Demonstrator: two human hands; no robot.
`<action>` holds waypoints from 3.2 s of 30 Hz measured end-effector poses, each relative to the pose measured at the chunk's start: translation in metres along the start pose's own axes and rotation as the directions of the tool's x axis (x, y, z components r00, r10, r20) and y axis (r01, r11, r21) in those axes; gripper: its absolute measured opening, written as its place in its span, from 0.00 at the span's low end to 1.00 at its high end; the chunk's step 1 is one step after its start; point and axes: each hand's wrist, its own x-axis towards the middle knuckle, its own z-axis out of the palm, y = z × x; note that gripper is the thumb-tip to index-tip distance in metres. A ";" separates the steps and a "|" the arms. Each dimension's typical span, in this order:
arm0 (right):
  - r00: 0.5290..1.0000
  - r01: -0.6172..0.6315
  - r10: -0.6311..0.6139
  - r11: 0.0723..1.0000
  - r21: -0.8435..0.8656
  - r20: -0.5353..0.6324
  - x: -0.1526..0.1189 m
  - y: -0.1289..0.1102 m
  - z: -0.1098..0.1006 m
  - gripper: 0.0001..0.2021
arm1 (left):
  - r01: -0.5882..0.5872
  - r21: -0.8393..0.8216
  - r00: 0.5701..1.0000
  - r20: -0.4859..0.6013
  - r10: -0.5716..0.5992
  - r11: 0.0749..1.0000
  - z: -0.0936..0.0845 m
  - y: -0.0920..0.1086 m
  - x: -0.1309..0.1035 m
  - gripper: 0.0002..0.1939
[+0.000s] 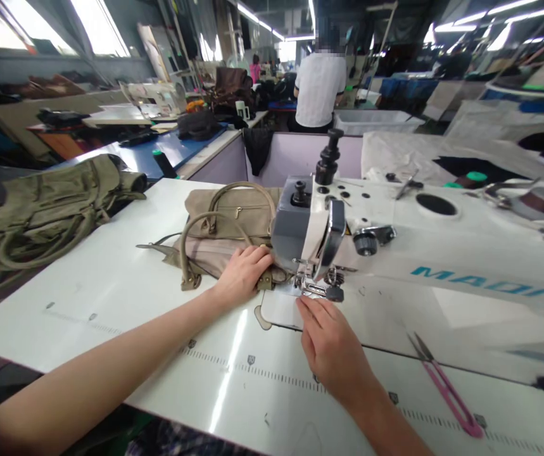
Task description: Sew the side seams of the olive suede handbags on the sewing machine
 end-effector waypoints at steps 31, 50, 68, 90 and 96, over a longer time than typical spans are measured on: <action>0.997 -0.059 0.061 0.997 0.047 -0.052 0.000 -0.002 -0.005 0.18 | -0.071 -0.099 0.997 -0.025 0.069 0.993 -0.100 0.041 -0.157 0.26; 0.996 -0.066 0.072 0.994 0.091 -0.058 0.000 -0.001 -0.006 0.19 | 0.077 -0.144 0.917 0.398 -0.013 0.987 -0.082 0.042 -0.160 0.09; 0.991 -0.126 0.134 0.975 0.183 -0.030 -0.001 0.005 -0.005 0.17 | 0.085 -0.431 0.996 0.018 -0.085 0.898 -0.079 -0.008 -0.225 0.15; 0.992 -0.100 0.110 0.986 0.137 -0.068 0.001 0.003 -0.002 0.18 | 0.034 -0.227 0.999 -0.007 -0.036 0.973 -0.083 0.016 -0.167 0.09; 0.991 -0.016 0.025 0.998 0.067 -0.132 -0.012 -0.009 -0.015 0.19 | 0.008 -0.411 0.996 -0.078 -0.044 0.911 -0.111 -0.049 -0.063 0.16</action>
